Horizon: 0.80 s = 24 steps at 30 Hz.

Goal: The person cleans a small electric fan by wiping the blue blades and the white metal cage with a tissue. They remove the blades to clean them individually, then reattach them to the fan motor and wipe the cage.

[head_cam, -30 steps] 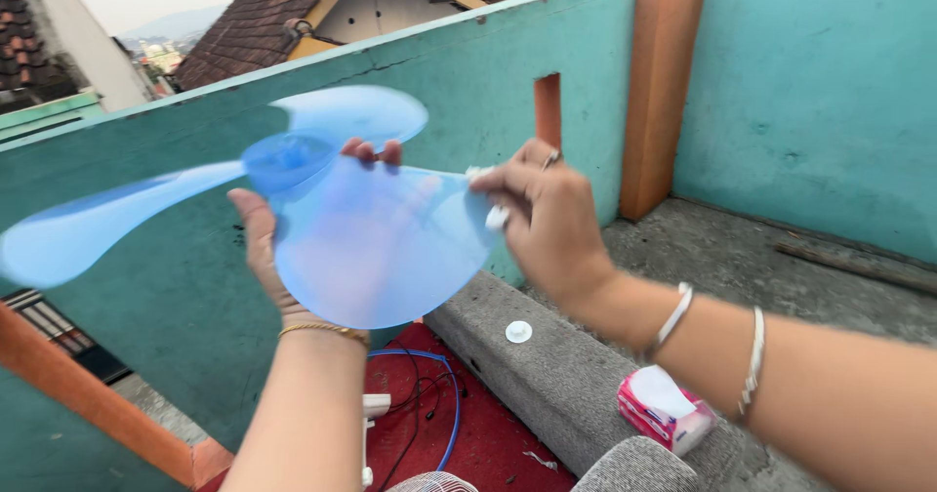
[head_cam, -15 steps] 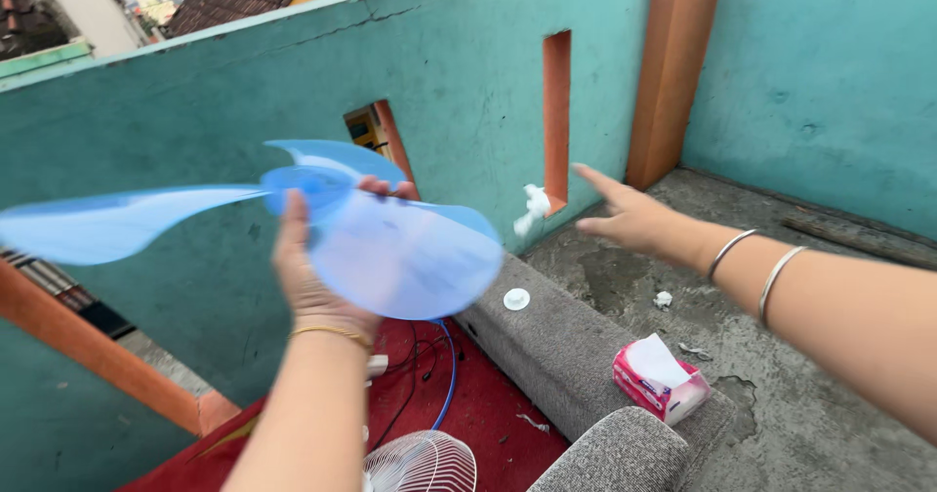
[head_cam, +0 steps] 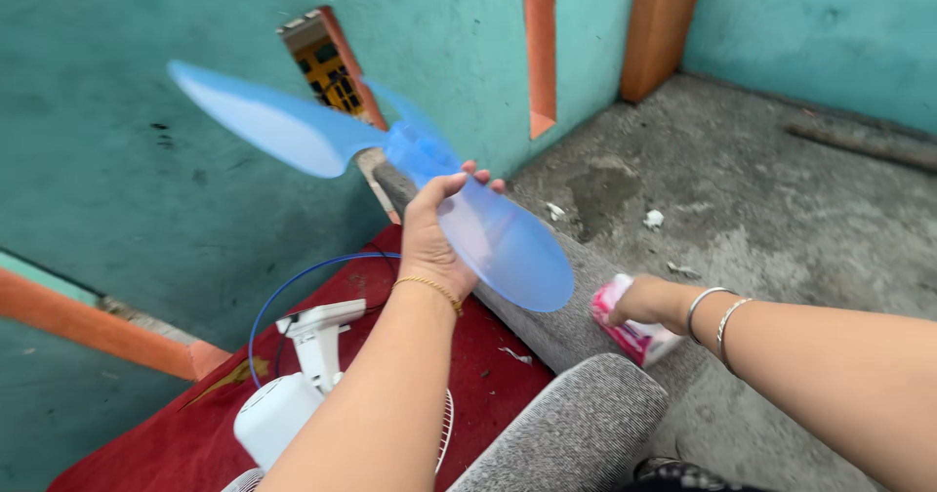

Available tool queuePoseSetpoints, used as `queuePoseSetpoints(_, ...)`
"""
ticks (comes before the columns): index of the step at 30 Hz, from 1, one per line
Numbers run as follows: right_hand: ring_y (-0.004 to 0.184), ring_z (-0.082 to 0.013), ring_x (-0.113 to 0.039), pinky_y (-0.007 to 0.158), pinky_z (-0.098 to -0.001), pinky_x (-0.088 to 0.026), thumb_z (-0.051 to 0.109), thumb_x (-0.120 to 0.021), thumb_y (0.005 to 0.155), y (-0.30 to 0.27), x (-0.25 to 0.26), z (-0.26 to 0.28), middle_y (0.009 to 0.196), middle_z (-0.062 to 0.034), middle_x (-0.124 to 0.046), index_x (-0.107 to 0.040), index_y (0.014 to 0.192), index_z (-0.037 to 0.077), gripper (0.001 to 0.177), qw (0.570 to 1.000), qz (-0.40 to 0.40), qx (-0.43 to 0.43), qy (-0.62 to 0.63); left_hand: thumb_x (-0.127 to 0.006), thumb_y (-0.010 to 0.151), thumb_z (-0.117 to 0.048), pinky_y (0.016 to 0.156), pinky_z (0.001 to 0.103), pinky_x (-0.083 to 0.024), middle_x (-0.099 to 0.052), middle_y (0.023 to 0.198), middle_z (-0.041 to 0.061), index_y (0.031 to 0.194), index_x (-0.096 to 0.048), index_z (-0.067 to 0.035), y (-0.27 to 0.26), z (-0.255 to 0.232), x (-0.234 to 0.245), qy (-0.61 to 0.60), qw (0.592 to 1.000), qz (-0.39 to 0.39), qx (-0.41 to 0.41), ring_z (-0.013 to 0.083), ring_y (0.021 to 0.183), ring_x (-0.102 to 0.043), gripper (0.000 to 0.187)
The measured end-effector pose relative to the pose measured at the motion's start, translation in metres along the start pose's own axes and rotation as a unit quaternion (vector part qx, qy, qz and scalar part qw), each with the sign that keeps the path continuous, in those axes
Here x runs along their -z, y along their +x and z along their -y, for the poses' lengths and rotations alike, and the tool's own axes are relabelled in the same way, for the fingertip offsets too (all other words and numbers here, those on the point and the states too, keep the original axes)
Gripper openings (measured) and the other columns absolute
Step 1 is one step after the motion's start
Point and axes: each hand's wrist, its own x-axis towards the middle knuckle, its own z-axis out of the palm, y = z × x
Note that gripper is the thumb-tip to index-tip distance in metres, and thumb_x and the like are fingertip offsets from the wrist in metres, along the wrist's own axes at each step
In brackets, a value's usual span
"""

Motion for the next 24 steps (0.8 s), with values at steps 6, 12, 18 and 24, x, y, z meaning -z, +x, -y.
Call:
queuePoseSetpoints(6,0.094,-0.0236,-0.075,0.091,-0.0358,-0.057,0.027,-0.087,0.073,-0.057,0.061,0.053,0.106,-0.0138,-0.081,-0.084,0.102,0.012,0.033,0.991,-0.077,0.090,-0.061,-0.064,0.080,-0.014,0.090,0.045,-0.055,-0.067,0.095,0.011,0.106,-0.061,-0.004,-0.003,0.007,0.015,-0.008,1.000,-0.002,0.006,0.0306,0.096,-0.068,0.028)
queuePoseSetpoints(12,0.088,-0.0241,-0.076,0.081,-0.0369,-0.063,-0.004,-0.068,0.074,-0.082,0.126,0.092,0.097,-0.0115,-0.078,-0.076,0.100,0.004,0.028,0.903,-0.091,0.188,0.376,-0.061,0.078,-0.014,0.088,0.047,-0.055,-0.066,0.097,0.012,0.103,-0.063,-0.003,-0.007,0.005,0.006,0.011,0.998,-0.055,-0.013,0.0308,0.096,-0.068,0.027)
queuePoseSetpoints(18,0.079,-0.0324,-0.067,0.070,-0.0491,-0.057,0.021,-0.077,0.080,-0.062,0.123,0.094,0.090,-0.0177,-0.067,-0.071,0.099,0.000,0.029,0.904,-0.112,0.067,0.406,-0.061,0.080,-0.014,0.089,0.046,-0.055,-0.067,0.098,0.011,0.104,-0.064,-0.005,-0.012,0.004,0.008,0.018,0.998,-0.049,-0.017,0.0304,0.098,-0.068,0.026)
queuePoseSetpoints(24,0.102,-0.0368,-0.074,0.092,-0.0428,-0.056,0.043,-0.082,0.076,-0.058,0.033,0.069,0.105,-0.0233,-0.077,-0.080,0.090,0.005,0.041,0.979,-0.107,0.053,-0.167,-0.062,0.084,-0.018,0.093,0.049,-0.055,-0.069,0.107,0.013,0.114,-0.063,-0.003,-0.033,0.006,0.010,0.006,1.000,0.009,-0.008,0.0319,0.106,-0.068,0.034)
